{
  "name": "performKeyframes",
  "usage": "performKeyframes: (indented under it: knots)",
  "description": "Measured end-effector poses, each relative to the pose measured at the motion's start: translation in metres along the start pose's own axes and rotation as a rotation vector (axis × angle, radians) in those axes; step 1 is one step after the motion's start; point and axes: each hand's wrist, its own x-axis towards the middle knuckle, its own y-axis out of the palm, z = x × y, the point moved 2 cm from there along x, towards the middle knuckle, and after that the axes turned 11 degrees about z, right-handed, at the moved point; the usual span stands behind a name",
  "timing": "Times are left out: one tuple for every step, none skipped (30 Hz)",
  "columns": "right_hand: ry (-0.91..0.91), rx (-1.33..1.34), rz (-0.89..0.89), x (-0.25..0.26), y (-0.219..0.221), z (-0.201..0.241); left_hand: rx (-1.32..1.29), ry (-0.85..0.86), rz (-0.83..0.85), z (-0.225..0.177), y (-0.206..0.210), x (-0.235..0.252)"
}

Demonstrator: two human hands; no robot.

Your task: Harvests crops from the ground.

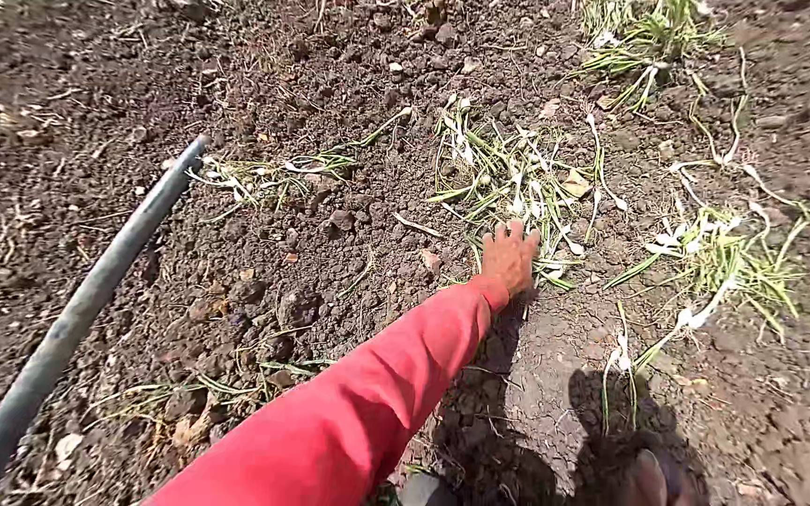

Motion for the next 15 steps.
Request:
performKeyframes:
  knots:
    - [-0.017,-0.015,-0.024,0.002,0.001,-0.004,0.009,0.03,0.021,0.003,-0.002,0.004]
    - [-0.037,-0.043,-0.044,0.004,0.003,-0.006,0.026,0.057,0.055,0.009,-0.005,0.007]
    - [-0.05,-0.071,-0.063,0.004,0.005,-0.006,0.042,0.077,0.091,0.015,-0.011,0.009]
    - [-0.061,-0.101,-0.082,0.004,0.006,-0.007,0.058,0.088,0.12,0.021,-0.018,0.01]
    - [-0.077,-0.124,-0.105,0.005,0.008,-0.007,0.078,0.083,0.141,0.025,-0.028,0.013]
    - [-0.095,-0.142,-0.123,0.007,0.009,-0.007,0.082,0.062,0.151,0.029,-0.042,0.015]
    - [-0.089,-0.154,-0.131,0.007,0.008,-0.006,0.049,0.038,0.137,0.031,-0.06,0.017]
    - [-0.072,-0.164,-0.136,0.007,0.007,-0.005,-0.01,0.016,0.091,0.031,-0.082,0.019]
    - [-0.04,-0.166,-0.123,0.007,0.007,-0.003,-0.079,0.0,0.01,0.029,-0.112,0.021]
    - [-0.002,-0.156,-0.114,0.008,0.007,0.0,-0.138,-0.016,-0.098,0.026,-0.146,0.021]
    - [0.028,-0.144,-0.101,0.01,0.008,0.002,-0.179,-0.059,-0.232,0.024,-0.183,0.017]
    - [0.048,-0.126,-0.091,0.011,0.011,0.003,-0.2,-0.123,-0.373,0.023,-0.221,0.013]
    - [0.05,-0.104,-0.088,0.013,0.013,0.002,-0.189,-0.198,-0.462,0.025,-0.256,0.008]
    - [0.038,-0.094,-0.102,0.016,0.014,0.002,-0.139,-0.241,-0.519,0.025,-0.286,0.006]
    - [0.023,-0.102,-0.111,0.018,0.014,0.003,-0.071,-0.232,-0.533,0.023,-0.307,0.002]
